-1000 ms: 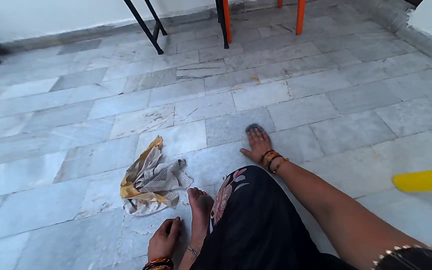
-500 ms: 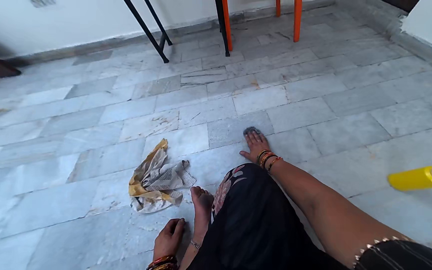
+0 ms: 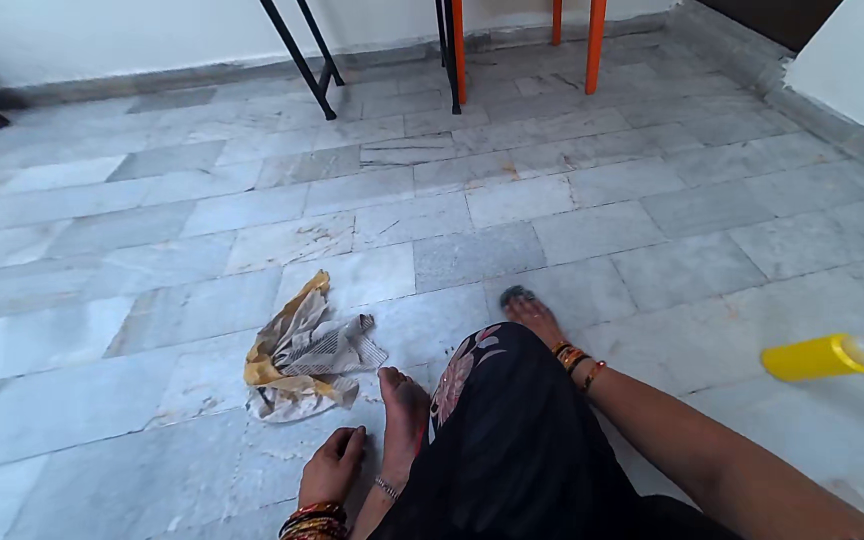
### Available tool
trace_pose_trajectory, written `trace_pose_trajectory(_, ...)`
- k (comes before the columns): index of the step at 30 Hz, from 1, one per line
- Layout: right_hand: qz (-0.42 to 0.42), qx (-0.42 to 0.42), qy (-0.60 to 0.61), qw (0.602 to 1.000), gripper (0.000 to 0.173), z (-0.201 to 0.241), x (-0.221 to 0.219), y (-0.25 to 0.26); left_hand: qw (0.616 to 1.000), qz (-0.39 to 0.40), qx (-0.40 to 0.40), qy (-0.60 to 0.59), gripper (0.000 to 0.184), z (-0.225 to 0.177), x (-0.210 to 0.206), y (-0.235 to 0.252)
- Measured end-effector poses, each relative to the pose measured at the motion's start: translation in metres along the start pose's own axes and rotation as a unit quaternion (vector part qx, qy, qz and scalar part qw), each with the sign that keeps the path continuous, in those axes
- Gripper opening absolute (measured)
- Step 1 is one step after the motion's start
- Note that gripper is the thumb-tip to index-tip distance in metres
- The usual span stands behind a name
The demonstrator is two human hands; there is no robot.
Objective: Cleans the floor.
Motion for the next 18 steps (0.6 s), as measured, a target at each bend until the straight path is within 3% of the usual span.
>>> trace_pose_trajectory(3, -0.006, 0.074, 0.021, 0.997, 0.047, 0.008, -0.011, 0.007, 1.0, -0.007, -0.009, 0.015, 0.035, -0.001, 0.002, -0.001)
trace_pose_trajectory(4, 0.021, 0.059, 0.048, 0.997, 0.043, 0.007, 0.0, 0.014, 1.0, -0.006, -0.014, 0.02, 0.036, -0.002, 0.003, -0.002)
trace_pose_trajectory(9, 0.076, -0.069, 0.011, 0.995, 0.066, -0.039, 0.029, 0.082, 1.0, -0.018, -0.012, 0.018, 0.035, 0.0, 0.005, -0.002)
trace_pose_trajectory(14, 0.14, -0.167, -0.03, 0.976, 0.058, -0.093, 0.067, 0.135, 1.0, -0.028, -0.01, 0.01, 0.034, 0.002, 0.005, -0.001)
trace_pose_trajectory(18, 0.149, -0.194, -0.033, 0.969, 0.053, -0.09, 0.067, 0.129, 1.0, -0.026, 0.0, 0.004, 0.033, 0.002, 0.005, 0.001)
Point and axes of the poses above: each hand's wrist, its own y-axis towards the middle knuckle, its own x-axis out of the back of the hand, z = x × y, the point moved 3 cm from there along y, towards the middle knuckle, and after that the axes turned 3 degrees about -x, right-handed, at the moved point
